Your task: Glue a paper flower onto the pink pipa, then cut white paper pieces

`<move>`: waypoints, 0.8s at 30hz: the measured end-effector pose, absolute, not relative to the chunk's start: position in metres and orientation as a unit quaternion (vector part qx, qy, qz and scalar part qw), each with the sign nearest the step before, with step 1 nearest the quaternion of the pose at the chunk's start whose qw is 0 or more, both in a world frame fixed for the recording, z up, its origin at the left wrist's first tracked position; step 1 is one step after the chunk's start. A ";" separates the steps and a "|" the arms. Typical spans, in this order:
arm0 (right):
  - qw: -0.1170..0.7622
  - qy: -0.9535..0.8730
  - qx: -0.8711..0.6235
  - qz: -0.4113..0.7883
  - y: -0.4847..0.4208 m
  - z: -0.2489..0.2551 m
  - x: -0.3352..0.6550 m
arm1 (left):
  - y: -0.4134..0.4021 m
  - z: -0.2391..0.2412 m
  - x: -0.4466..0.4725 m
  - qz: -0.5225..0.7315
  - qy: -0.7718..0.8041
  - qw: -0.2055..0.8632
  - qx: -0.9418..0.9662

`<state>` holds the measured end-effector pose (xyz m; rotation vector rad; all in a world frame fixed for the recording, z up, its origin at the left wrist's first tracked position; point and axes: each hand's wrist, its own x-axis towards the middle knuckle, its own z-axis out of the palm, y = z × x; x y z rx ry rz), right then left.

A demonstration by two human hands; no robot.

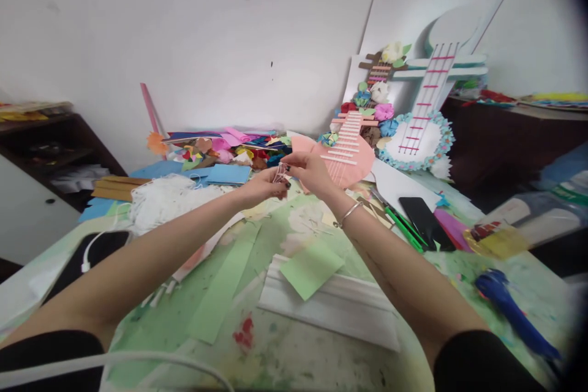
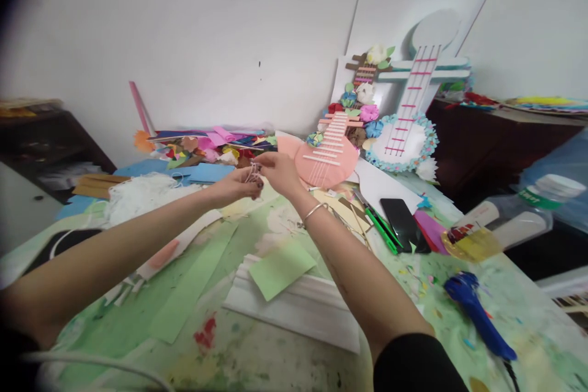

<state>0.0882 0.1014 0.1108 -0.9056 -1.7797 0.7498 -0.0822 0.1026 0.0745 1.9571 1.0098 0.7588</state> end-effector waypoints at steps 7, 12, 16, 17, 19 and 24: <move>0.223 -0.857 -0.361 0.293 0.009 0.065 0.187 | 0.136 0.051 -0.131 0.149 0.623 0.072 0.765; 0.131 -0.892 -0.369 0.227 -0.041 0.028 0.197 | 0.088 0.037 -0.113 0.186 0.516 -0.002 0.836; 0.225 -0.887 -0.366 0.168 -0.039 0.016 0.188 | 0.035 0.027 -0.085 0.193 0.331 0.131 0.915; 0.270 -0.867 -0.388 0.162 -0.036 0.016 0.188 | 0.027 0.026 -0.082 0.203 0.343 0.150 0.905; 0.368 -0.797 -0.453 0.153 -0.028 0.017 0.190 | 0.017 0.025 -0.078 0.241 0.370 0.221 0.870; 0.417 -0.737 -0.494 0.195 -0.012 0.031 0.186 | 0.022 0.030 -0.061 0.334 0.338 0.497 0.726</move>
